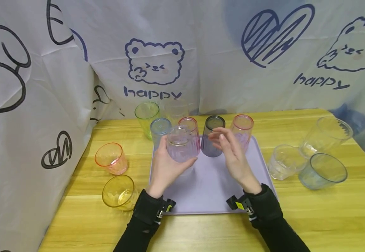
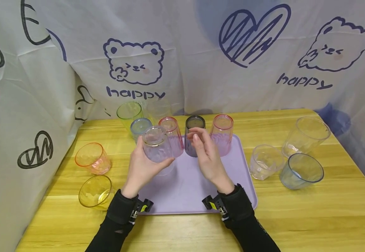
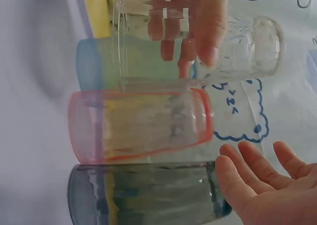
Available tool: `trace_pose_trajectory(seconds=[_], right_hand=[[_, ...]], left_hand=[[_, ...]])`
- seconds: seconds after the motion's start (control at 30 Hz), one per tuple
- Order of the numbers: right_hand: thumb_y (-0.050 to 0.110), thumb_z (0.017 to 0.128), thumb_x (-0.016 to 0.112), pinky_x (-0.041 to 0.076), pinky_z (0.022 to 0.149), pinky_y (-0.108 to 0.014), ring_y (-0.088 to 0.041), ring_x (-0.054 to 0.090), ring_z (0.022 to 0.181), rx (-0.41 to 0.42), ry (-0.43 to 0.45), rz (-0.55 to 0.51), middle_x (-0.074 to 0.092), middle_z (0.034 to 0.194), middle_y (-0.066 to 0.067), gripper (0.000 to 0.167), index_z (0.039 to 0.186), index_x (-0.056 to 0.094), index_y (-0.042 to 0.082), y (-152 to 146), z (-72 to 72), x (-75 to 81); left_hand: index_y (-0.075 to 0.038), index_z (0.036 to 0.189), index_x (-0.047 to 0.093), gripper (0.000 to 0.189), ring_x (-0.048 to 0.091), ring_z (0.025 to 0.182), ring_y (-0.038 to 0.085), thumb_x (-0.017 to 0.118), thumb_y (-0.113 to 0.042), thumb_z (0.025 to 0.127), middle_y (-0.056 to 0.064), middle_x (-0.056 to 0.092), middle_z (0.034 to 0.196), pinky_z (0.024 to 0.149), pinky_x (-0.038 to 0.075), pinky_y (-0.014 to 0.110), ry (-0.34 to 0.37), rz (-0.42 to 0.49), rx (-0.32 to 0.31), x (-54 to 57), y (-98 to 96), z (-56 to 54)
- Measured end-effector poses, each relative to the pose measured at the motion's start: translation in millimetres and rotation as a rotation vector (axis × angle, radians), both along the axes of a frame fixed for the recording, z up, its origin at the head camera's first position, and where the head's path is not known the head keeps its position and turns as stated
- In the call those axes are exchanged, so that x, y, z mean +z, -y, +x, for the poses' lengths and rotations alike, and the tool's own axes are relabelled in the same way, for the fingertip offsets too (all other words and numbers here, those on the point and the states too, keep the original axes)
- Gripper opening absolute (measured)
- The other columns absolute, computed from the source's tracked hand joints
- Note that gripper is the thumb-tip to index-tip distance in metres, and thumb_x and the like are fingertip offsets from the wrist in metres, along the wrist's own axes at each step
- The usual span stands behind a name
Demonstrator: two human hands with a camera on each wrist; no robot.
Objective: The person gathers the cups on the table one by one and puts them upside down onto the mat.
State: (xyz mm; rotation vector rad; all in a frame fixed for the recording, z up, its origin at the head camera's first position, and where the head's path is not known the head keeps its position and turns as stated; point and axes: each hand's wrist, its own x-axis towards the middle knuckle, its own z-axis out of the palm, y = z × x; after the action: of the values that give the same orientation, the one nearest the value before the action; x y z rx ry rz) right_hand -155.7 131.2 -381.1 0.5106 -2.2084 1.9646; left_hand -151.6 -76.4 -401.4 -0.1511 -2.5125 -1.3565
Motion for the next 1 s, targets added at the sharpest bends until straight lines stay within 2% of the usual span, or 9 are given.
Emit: trace_pose_trajectory(seconds=[0.17,0.33,0.53,0.7,0.9,1.0], right_hand=[[0.016,0.11,0.031,0.048,0.108,-0.055,-0.043,0.058,0.125,0.019,-0.012,0.048,0.058,0.126,-0.029,0.037,0.133,0.047,-0.009,6,-0.5,-8.0],[0.011,0.109,0.034,0.05,0.105,-0.054,-0.041,0.06,0.121,0.026,-0.031,0.081,0.061,0.123,-0.026,0.034,0.131,0.049,-0.009,12,-0.4,-15.3],[0.009,0.108,0.034,0.051,0.104,-0.056,-0.043,0.06,0.119,0.052,-0.018,0.081,0.059,0.124,-0.032,0.032,0.131,0.048,-0.01,18,0.1,-19.7],[0.009,0.108,0.036,0.051,0.105,-0.052,-0.042,0.06,0.119,0.064,-0.013,0.095,0.06,0.123,-0.031,0.033,0.131,0.048,-0.011,20,0.6,-21.0],[0.011,0.108,0.036,0.052,0.105,-0.048,-0.039,0.061,0.119,0.072,-0.016,0.129,0.062,0.123,-0.03,0.032,0.131,0.05,-0.008,21,-0.9,-23.7],[0.011,0.108,0.039,0.053,0.104,-0.046,-0.038,0.061,0.12,0.07,-0.01,0.151,0.062,0.124,-0.029,0.031,0.131,0.051,-0.007,21,-1.2,-24.1]], left_hand=[[-0.009,0.135,0.048,0.088,0.065,0.116,0.031,0.095,-0.028,0.063,0.011,0.066,0.126,0.097,0.054,0.048,0.013,0.016,0.059,-10.7,12.8,4.2],[-0.006,0.134,0.048,0.089,0.067,0.113,0.034,0.096,-0.024,0.061,0.015,0.068,0.123,0.094,0.055,0.05,0.019,0.002,0.098,-18.3,20.6,7.5],[-0.003,0.137,0.048,0.094,0.061,0.116,0.034,0.098,-0.024,0.06,0.016,0.061,0.126,0.1,0.051,0.05,0.042,-0.022,0.119,-24.0,26.5,9.1],[-0.001,0.138,0.046,0.099,0.056,0.119,0.034,0.099,-0.024,0.057,0.017,0.056,0.129,0.106,0.047,0.05,0.056,-0.027,0.131,-28.7,31.4,10.1],[0.0,0.14,0.042,0.1,0.056,0.122,0.035,0.098,-0.025,0.061,0.018,0.055,0.132,0.108,0.046,0.051,0.082,-0.021,0.137,-28.4,34.4,13.0],[0.0,0.14,0.04,0.099,0.057,0.123,0.036,0.097,-0.025,0.063,0.019,0.055,0.132,0.107,0.047,0.052,0.042,-0.039,0.148,-23.5,34.3,15.5]])
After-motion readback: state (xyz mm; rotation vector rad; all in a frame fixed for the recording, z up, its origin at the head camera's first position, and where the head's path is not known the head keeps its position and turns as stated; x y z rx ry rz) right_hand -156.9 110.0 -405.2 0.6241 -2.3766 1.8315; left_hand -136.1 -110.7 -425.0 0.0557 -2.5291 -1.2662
